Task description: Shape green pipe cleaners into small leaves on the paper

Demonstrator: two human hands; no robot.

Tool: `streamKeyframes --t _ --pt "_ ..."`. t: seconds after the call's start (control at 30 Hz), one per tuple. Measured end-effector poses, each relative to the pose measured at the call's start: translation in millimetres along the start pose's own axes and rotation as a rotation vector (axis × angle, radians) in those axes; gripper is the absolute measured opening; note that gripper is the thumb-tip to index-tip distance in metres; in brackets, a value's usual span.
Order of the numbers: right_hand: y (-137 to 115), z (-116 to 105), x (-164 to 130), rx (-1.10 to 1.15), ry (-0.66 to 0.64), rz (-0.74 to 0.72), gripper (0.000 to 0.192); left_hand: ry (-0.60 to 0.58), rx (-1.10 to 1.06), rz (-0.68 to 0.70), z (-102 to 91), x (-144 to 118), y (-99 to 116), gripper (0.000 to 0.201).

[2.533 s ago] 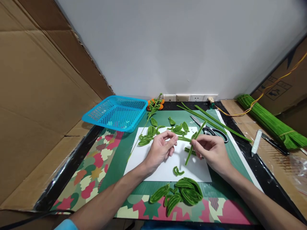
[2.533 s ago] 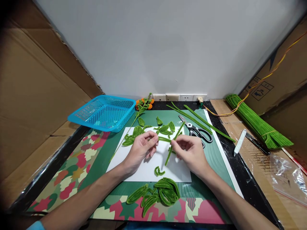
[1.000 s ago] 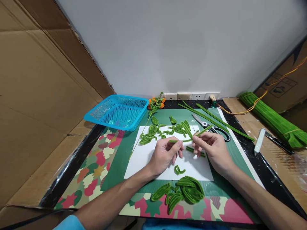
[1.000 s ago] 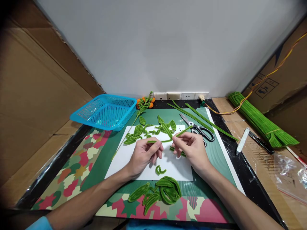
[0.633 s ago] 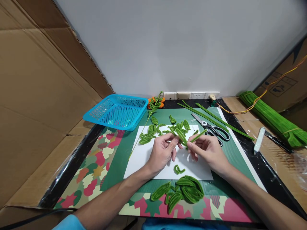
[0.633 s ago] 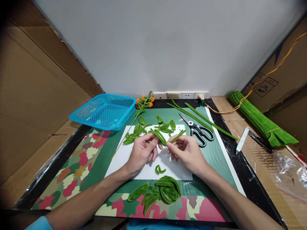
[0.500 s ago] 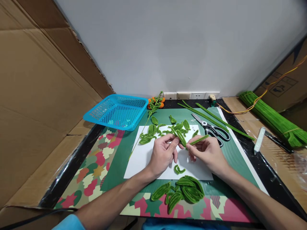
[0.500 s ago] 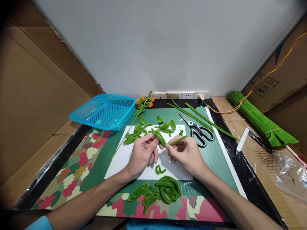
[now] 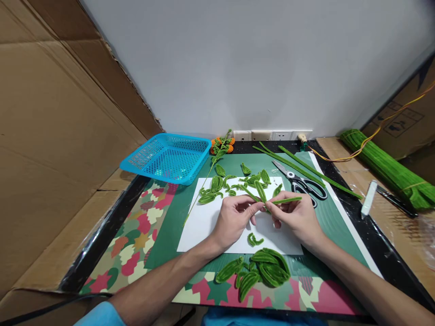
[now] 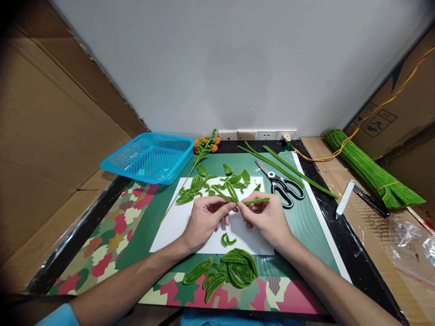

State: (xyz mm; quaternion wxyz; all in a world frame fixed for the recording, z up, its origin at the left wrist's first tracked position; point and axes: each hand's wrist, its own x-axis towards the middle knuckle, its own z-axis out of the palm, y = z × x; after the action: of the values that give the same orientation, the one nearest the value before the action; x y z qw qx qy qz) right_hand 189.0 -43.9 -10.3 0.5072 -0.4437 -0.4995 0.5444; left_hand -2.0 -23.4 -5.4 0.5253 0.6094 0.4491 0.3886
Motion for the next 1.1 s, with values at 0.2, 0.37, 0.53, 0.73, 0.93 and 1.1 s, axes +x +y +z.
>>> streamKeyframes --t 0.2,0.37,0.53,0.73,0.93,1.1 --pt "-5 -3 -1 0.009 -0.095 0.038 0.033 0.023 0.063 0.101 -2.8 0 3 0.034" --pt "-11 -5 1 -0.012 -0.168 0.093 0.037 0.013 0.146 0.138 -4.2 0 4 0.033" --pt "-12 -2 2 -0.099 -0.141 0.083 0.036 -0.044 0.16 0.074 -4.4 0 10 0.03" --pt "-9 -2 2 -0.048 -0.068 0.024 0.035 -0.078 0.004 -0.013 -2.3 2 11 0.034" --pt "-11 -2 3 -0.009 -0.104 0.007 0.037 -0.174 -0.049 -0.035 -3.5 3 5 0.036" --pt "-11 -7 2 -0.071 -0.088 -0.052 0.034 -0.256 0.001 -0.038 -5.6 2 3 0.028"
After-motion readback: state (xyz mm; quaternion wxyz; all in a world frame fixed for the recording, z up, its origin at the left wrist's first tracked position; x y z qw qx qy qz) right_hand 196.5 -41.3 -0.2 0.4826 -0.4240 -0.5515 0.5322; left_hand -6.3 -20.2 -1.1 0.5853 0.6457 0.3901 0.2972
